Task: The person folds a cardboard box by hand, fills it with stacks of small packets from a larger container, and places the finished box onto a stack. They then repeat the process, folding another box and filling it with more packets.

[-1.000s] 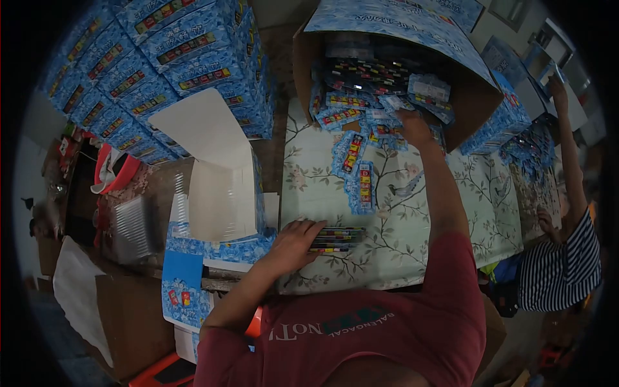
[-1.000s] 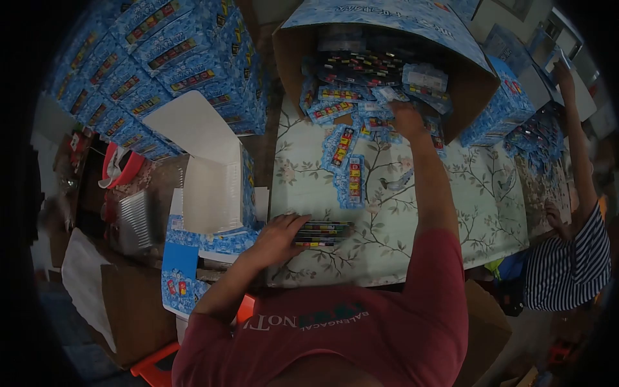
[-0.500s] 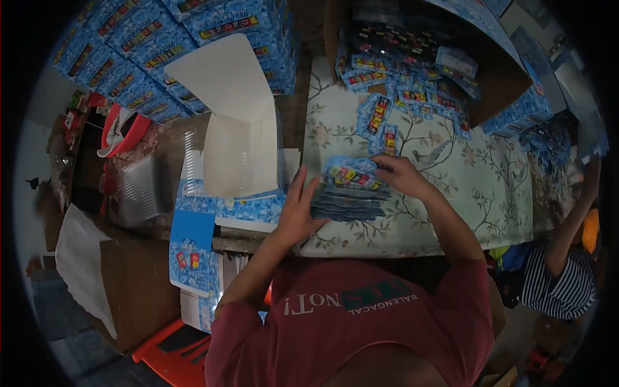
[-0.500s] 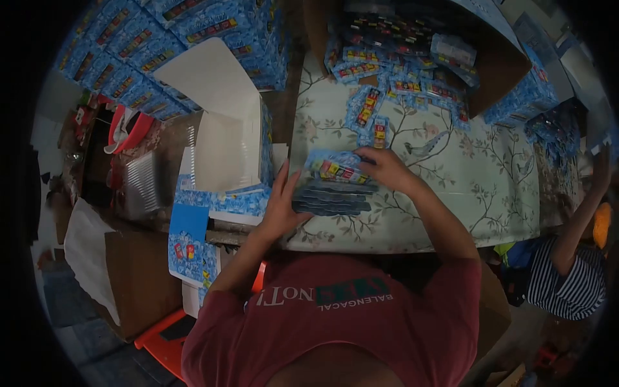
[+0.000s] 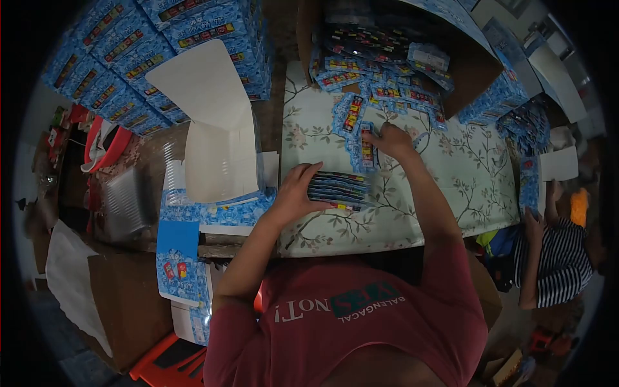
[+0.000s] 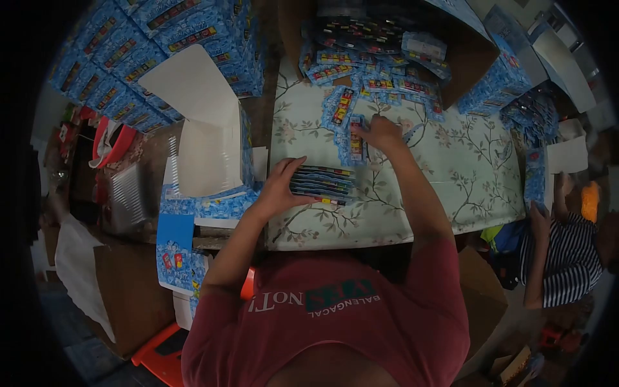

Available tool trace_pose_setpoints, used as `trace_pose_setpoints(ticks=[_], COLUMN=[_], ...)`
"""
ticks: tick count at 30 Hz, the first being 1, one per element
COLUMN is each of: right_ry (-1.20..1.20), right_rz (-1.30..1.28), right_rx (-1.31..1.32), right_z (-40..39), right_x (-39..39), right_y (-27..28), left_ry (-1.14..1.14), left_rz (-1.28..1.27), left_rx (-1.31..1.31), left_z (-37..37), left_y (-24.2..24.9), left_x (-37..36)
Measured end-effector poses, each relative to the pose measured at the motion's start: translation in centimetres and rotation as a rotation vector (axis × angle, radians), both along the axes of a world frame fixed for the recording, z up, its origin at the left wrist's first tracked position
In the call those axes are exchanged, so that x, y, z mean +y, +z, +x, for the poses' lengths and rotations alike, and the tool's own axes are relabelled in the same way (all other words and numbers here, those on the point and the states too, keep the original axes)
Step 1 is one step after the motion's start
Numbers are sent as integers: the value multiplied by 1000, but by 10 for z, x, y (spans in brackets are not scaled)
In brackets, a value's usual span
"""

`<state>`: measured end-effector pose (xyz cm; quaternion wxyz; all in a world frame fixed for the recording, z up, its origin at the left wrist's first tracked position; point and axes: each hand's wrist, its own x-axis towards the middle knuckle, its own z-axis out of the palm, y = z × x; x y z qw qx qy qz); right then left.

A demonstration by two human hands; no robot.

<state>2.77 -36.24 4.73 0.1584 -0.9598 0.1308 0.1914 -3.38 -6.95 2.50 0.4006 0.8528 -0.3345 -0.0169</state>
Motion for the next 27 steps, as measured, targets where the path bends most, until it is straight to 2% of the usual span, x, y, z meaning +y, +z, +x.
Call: trace_pose_setpoints(ticks=[2,5,7,9,11,13,14,16,19,22,26,27], right_ry=[69,145,127,127,146,569,572,545,455,392,331,299], right_rz=[-139,-27,-3,178,164,132,139,10,-108,-109,-109,-15], right_rx=[-249,-342,-289,-194,-269,-876,-884,-222,-95,-31,-14,-143], right_z=[4,10,13,32,64,96,105,116,122,107,89,82], right_x=[11,31,44,41,31,24,23,32,33,18,2,-1], right_y=[-25,-56,-34,-20,-30,-53,-53,-23,-11,-6,-13,-16], left_ry=[1,5,13,12,11,12,6,14,31,22,15,14], left_rz=[1,7,11,15,10,7,9,17,45,57,38,42], left_rx=[-24,-29,-22,8,8,0,31,56,34,58,36,38], left_z=[2,-1,-1,-3,-4,-3,-4,-5,-7,-7,-4,-5], left_y=[0,-1,0,1,1,2,3,3,5,6,4,4], left_x=[-1,-1,0,-1,-1,-1,-1,0,3,1,1,1])
